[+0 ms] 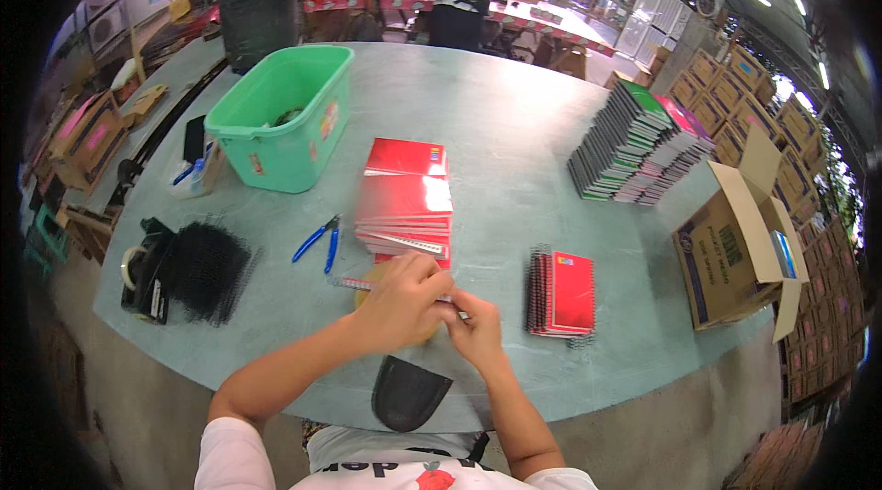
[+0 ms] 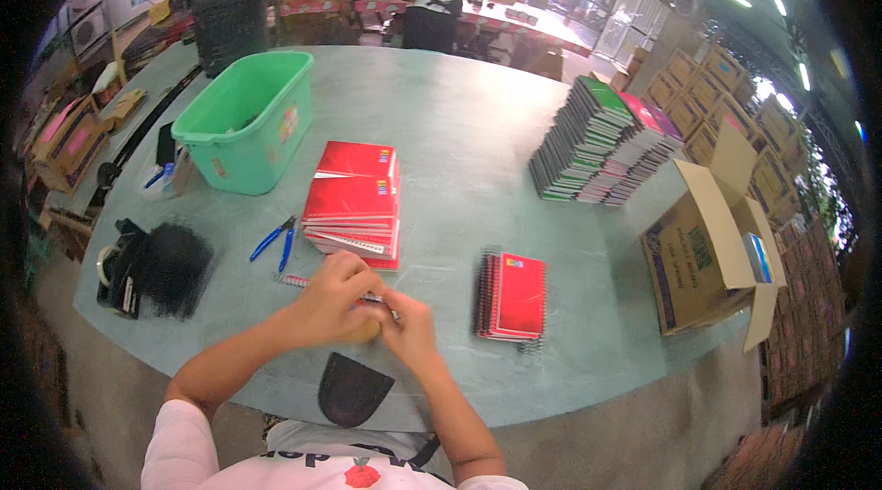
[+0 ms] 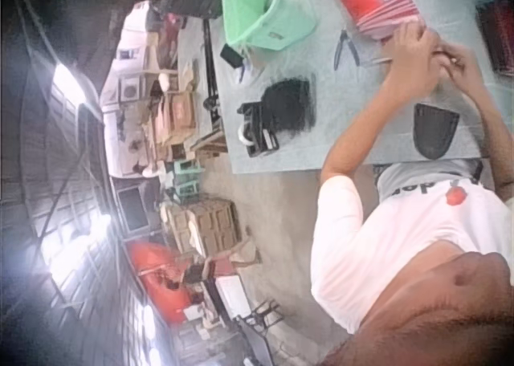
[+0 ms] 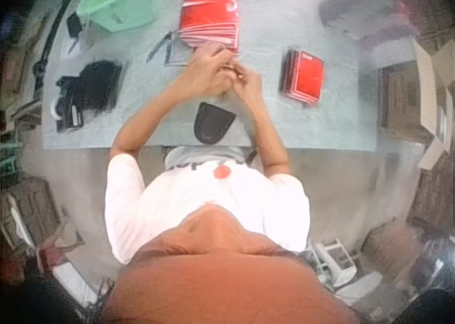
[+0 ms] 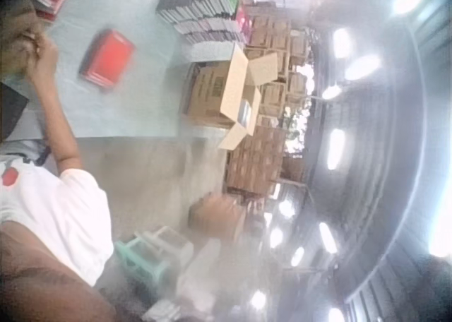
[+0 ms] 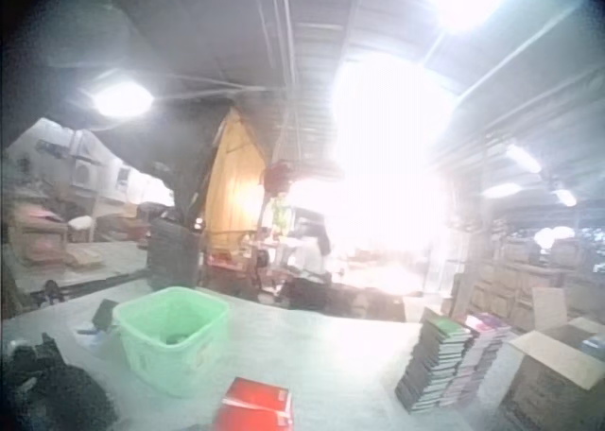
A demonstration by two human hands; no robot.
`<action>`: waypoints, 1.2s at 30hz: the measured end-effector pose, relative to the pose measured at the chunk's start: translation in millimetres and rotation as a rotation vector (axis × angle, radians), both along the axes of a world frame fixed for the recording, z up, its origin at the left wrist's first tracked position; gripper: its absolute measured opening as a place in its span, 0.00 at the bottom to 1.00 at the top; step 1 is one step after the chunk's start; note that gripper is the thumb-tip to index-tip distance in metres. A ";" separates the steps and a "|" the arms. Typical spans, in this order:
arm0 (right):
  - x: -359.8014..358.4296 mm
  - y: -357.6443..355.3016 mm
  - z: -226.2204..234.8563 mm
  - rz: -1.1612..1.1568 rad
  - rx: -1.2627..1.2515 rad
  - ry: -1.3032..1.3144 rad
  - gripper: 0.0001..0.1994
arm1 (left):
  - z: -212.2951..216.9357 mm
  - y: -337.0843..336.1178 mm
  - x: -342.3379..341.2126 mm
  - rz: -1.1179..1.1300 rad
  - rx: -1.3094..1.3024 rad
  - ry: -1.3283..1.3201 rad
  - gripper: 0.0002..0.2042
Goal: The person assembles notebooks by manually inserting a black plastic spiral binding through the pre-punched holes of notebook pages and covers one at a time, then sets the bound notebooks into a stack on the work table.
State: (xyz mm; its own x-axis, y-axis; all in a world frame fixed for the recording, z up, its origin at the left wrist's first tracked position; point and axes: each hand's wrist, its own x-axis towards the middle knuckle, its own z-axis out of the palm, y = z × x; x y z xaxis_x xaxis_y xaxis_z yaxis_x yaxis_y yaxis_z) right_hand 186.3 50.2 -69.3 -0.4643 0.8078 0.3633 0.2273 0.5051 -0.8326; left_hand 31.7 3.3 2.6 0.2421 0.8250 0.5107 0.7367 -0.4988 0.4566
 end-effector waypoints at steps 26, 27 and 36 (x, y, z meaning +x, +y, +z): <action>120.3 70.4 19.7 -0.640 -0.058 -0.744 0.47 | 66.0 -125.9 75.9 -1.532 -0.827 -0.558 0.19; 116.7 71.2 20.9 -0.646 -0.050 -0.741 0.46 | 65.4 -125.0 75.3 -1.568 -0.802 -0.550 0.20; -36.5 74.3 32.8 -0.031 0.587 -0.355 0.19 | 66.6 -115.1 44.4 -1.467 -0.987 -0.211 0.18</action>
